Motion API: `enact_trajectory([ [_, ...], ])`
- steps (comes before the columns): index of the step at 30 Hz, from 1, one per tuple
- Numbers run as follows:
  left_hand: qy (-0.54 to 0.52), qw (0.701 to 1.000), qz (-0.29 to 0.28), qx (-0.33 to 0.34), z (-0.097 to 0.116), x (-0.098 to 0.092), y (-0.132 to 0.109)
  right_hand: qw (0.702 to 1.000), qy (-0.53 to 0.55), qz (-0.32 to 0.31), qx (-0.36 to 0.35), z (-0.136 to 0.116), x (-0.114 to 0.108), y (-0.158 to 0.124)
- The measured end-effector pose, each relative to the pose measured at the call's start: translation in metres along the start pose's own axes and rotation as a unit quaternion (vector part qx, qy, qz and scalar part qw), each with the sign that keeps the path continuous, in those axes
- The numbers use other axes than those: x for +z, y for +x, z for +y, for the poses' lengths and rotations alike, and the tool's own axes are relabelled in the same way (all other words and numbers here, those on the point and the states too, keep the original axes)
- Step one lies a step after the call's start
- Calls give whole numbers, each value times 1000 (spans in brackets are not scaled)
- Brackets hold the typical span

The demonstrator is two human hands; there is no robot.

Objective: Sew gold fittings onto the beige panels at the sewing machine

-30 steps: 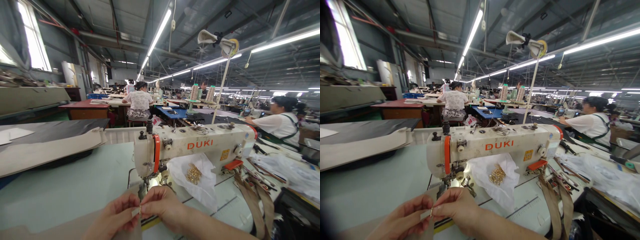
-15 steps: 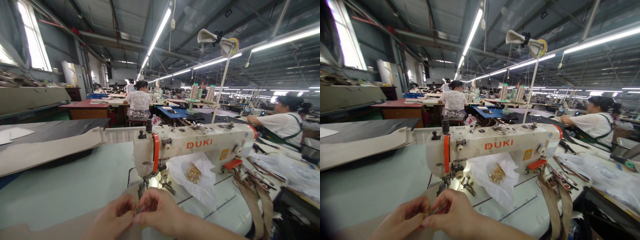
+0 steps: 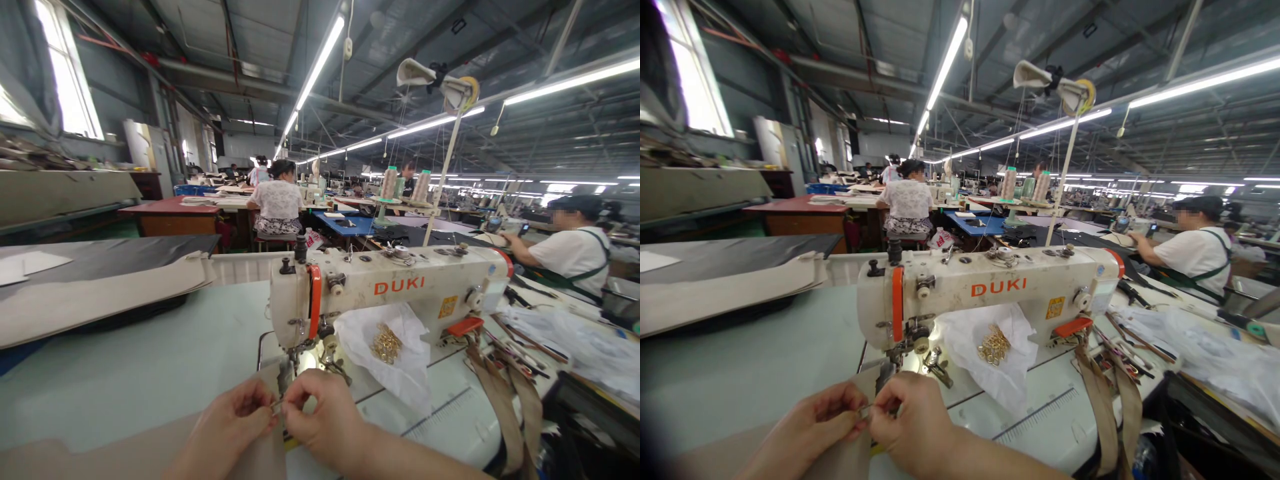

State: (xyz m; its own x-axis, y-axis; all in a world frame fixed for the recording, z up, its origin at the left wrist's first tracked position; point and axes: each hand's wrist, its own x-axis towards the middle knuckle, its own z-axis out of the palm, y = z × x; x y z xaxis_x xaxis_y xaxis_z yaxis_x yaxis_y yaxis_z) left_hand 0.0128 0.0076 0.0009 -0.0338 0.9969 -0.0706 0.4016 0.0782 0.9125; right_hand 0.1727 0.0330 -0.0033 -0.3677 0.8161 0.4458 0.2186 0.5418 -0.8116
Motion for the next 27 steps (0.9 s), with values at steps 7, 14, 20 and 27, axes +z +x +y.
enact_trajectory([
  [7, -48, 999, 15, -4, 9, 0, -5, 1000, 8, 12, 4, 3, 2, 0],
  [14, -60, 998, 14, 30, 9, 3, -7, 1000, 15, -5, 18, 2, -1, 0],
  [20, -14, 995, 76, 70, 12, 5, -18, 997, 59, -40, 39, 0, -6, -1],
  [27, 6, 989, 102, 108, 23, 8, -27, 968, 204, -82, 122, 5, -8, -2],
])
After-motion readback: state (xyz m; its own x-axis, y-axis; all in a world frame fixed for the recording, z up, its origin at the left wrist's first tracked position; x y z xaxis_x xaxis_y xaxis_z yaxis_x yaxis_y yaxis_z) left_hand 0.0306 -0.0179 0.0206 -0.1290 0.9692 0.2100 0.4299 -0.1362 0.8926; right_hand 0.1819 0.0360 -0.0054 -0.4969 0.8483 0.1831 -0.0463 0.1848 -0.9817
